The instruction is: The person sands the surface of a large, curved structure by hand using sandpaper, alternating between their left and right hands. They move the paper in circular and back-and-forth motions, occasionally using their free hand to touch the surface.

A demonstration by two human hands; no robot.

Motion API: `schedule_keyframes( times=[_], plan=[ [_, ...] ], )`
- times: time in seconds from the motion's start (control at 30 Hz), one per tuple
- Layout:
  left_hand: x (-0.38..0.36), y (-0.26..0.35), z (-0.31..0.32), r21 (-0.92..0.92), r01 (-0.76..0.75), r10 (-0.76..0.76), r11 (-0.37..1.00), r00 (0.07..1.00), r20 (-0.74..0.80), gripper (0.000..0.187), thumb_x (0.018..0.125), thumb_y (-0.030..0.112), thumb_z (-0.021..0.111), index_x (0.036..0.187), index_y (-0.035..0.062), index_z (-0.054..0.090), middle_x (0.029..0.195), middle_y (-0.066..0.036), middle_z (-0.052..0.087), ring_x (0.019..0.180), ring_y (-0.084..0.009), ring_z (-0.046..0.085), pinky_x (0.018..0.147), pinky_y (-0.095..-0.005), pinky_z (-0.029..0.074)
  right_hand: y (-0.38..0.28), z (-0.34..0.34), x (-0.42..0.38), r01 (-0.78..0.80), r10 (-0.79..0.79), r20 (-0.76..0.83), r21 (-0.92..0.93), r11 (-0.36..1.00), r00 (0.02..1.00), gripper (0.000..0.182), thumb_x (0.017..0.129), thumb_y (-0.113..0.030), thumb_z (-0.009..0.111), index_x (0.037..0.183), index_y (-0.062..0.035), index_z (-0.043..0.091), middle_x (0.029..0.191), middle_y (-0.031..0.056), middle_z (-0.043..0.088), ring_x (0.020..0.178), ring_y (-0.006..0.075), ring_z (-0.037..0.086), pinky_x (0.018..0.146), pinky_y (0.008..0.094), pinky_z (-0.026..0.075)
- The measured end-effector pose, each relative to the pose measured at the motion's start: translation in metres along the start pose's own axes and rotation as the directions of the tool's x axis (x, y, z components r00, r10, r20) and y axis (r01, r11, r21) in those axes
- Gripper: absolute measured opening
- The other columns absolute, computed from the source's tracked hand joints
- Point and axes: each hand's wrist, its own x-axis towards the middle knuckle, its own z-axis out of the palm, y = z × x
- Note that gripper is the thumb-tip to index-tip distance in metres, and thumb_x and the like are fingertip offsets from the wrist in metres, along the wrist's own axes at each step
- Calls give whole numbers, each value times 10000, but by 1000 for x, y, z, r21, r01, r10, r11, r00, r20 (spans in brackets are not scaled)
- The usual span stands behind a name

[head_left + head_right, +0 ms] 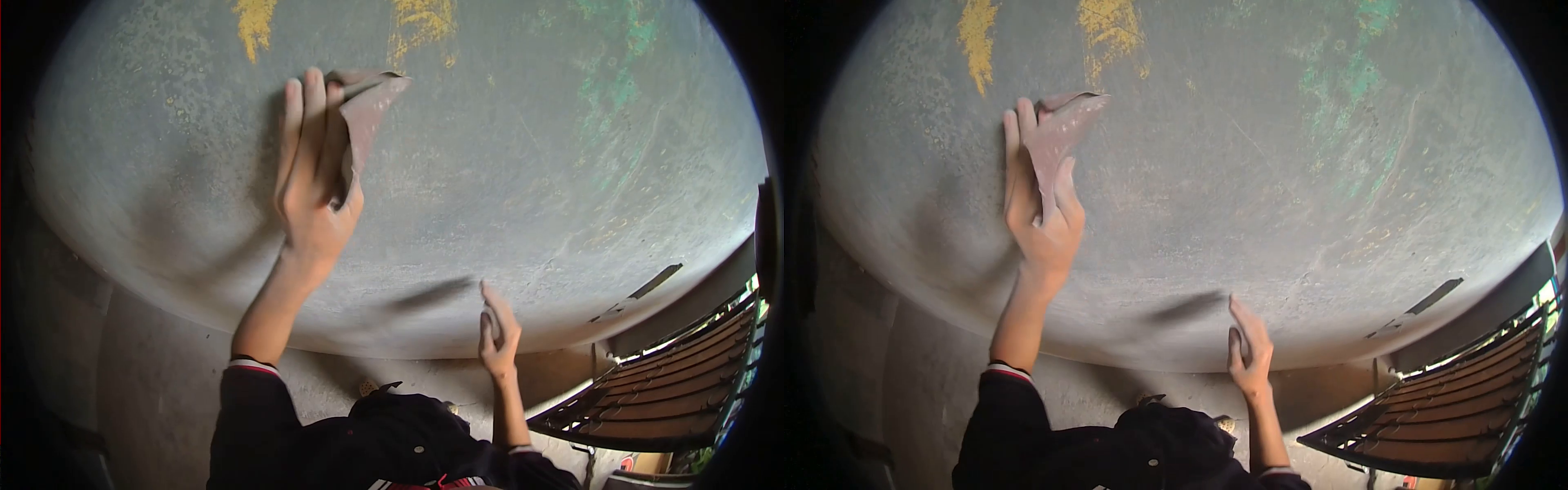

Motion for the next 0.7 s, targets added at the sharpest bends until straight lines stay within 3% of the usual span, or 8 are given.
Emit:
schedule_keyframes(
  times=[0.03,0.1,0.13,0.27,0.37,0.53,0.63,0.7],
  plan=[
    [30,48,-31,-490,170,-196,855,981,-2,418,805,47,565,1211,-11,485,1301,-134,454,1212,-262,430,1021,-307,370,-9,-1,21,110,-110,-65,3,994,992,391,760,114,466,1136,37,543,1186,208,539,1103,327,524,937,360,385],
    [-14,93,-13,-73,-182,189,981,976,112,348,788,-20,551,1133,17,564,1252,-87,514,1204,-206,443,1037,-289,344,-23,-2,53,248,-267,-193,-116,962,944,406,731,116,448,1121,57,545,1194,231,525,1112,352,512,946,382,383],
    [-41,108,-8,-260,-185,229,948,961,152,326,769,-20,580,1091,22,591,1240,-75,526,1202,-189,445,1029,-302,355,-24,-2,64,245,-266,-195,-123,962,944,406,731,116,448,1121,57,545,1194,231,525,1112,352,512,946,382,383],
    [14,57,-33,-91,-11,20,996,995,95,465,765,-17,582,1218,-17,477,1299,-148,452,1229,-303,401,1040,-370,342,-16,0,97,407,-512,-301,-349,844,804,422,683,70,440,1090,70,555,1195,253,513,1134,366,484,963,402,375],
    [36,42,-44,-77,36,-33,996,999,37,482,771,-31,561,1240,-6,452,1315,-136,436,1245,-302,379,1058,-370,311,10,14,99,417,-602,-275,-511,752,750,399,842,-107,352,1159,79,507,1234,270,474,1194,396,411,1003,454,307],
    [-35,61,-27,-241,-286,337,927,919,206,356,781,-2,572,1131,60,581,1268,-45,507,1209,-222,441,1071,-330,286,21,29,99,388,-625,-313,-566,727,715,428,805,-98,334,1151,87,505,1233,288,462,1205,425,383,1024,472,284],
    [24,25,-56,-169,1,23,986,989,144,403,771,1,569,1173,6,539,1283,-89,489,1211,-288,431,1022,-352,357,24,31,101,402,-640,-309,-570,717,703,431,802,-95,330,1151,91,503,1232,289,463,1206,420,384,1031,471,277],
    [23,31,-55,-117,17,1,993,988,152,429,745,-13,588,1171,-2,538,1283,-95,487,1213,-295,426,1020,-372,360,25,32,101,415,-656,-321,-568,711,684,434,801,-92,324,1152,93,501,1235,286,463,1214,416,378,1036,471,271]
  ],
)
